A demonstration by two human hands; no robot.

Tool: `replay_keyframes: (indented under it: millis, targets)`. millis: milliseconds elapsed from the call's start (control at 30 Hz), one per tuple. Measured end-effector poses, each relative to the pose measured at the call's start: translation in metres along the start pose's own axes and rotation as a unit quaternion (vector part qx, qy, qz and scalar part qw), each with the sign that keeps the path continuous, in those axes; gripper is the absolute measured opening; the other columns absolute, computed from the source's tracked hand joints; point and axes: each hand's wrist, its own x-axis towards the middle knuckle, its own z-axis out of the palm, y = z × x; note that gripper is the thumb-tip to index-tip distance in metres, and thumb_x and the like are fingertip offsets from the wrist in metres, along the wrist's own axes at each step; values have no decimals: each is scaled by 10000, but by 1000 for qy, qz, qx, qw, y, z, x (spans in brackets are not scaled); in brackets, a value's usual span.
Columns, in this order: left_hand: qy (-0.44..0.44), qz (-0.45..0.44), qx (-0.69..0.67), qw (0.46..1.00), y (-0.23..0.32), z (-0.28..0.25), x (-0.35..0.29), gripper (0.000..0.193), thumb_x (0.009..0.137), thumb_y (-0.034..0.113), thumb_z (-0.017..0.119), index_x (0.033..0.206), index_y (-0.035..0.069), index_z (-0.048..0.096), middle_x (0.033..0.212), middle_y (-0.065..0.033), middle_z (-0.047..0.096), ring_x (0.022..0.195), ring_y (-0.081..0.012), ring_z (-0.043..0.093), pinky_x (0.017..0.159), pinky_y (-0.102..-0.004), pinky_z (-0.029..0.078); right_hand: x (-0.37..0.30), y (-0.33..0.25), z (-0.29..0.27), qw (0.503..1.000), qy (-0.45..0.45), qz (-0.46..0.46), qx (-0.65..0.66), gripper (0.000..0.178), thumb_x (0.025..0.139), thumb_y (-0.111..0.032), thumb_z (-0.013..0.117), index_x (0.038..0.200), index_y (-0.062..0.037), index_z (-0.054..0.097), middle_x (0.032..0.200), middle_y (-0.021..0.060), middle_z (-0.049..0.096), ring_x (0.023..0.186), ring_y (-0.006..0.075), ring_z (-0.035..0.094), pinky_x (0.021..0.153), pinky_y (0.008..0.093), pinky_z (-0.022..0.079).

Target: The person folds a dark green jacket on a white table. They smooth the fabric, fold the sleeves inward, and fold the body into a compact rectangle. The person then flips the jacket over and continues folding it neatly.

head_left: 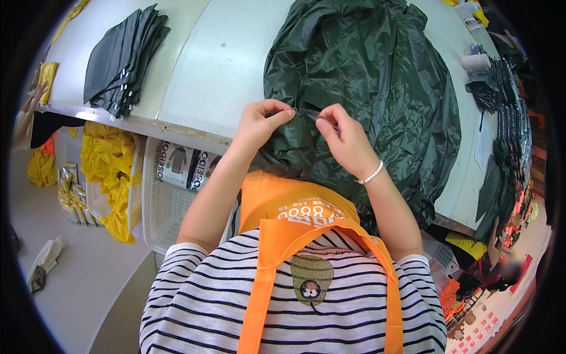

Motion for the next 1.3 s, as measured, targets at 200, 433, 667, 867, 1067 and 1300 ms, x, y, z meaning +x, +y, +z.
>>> replay_keyframes:
  millis: [200, 433, 667, 867, 1067, 1300]
  targets:
    - [-11, 0, -31, 999, 0, 1, 5, 96, 844, 104, 652, 894, 23, 640, 839, -1, 648, 793, -53, 573, 741, -184, 425, -8, 5, 11, 993, 66, -53, -80, 212, 884, -239, 635, 947, -47, 572, 878, 92, 615, 761, 244, 639, 666, 333, 503]
    - [4, 20, -38, 999, 0, 8, 4, 87, 859, 112, 649, 868, 33, 613, 709, 30, 625, 638, -6, 501, 575, -164, 368, -1, 6, 14, 973, 104, -113, -174, 205, 859, -268, 647, 922, -82, 587, 831, 69, 592, 704, 273, 612, 606, 368, 486]
    - [12, 23, -20, 999, 0, 8, 4, 100, 868, 127, 642, 870, 32, 608, 674, 38, 611, 610, 1, 468, 548, -167, 344, 0, 6, 18, 976, 106, -105, -161, 179, 861, -258, 640, 873, -86, 591, 800, 57, 587, 707, 273, 608, 606, 365, 481]
    - [17, 21, -44, 999, 1, 9, 3, 101, 871, 127, 641, 876, 31, 611, 687, 34, 615, 623, 0, 472, 562, -162, 349, 2, 7, 19, 967, 121, -126, -184, 158, 851, -241, 648, 856, -93, 594, 782, 49, 577, 694, 268, 603, 595, 362, 474]
    - [8, 13, -64, 998, 0, 6, 4, 100, 872, 119, 645, 891, 25, 616, 713, 30, 619, 652, -7, 500, 581, -163, 365, 3, 12, 24, 981, 123, -108, -104, 148, 848, -225, 664, 872, -94, 598, 793, 47, 595, 681, 255, 612, 587, 345, 476]
    - [-16, 5, -81, 997, 2, 3, 4, 89, 897, 118, 619, 935, 40, 601, 787, -8, 647, 709, -39, 574, 658, -176, 436, 4, 11, 24, 987, 117, -86, -71, 155, 850, -218, 668, 884, -82, 602, 819, 52, 613, 692, 236, 629, 593, 321, 480]
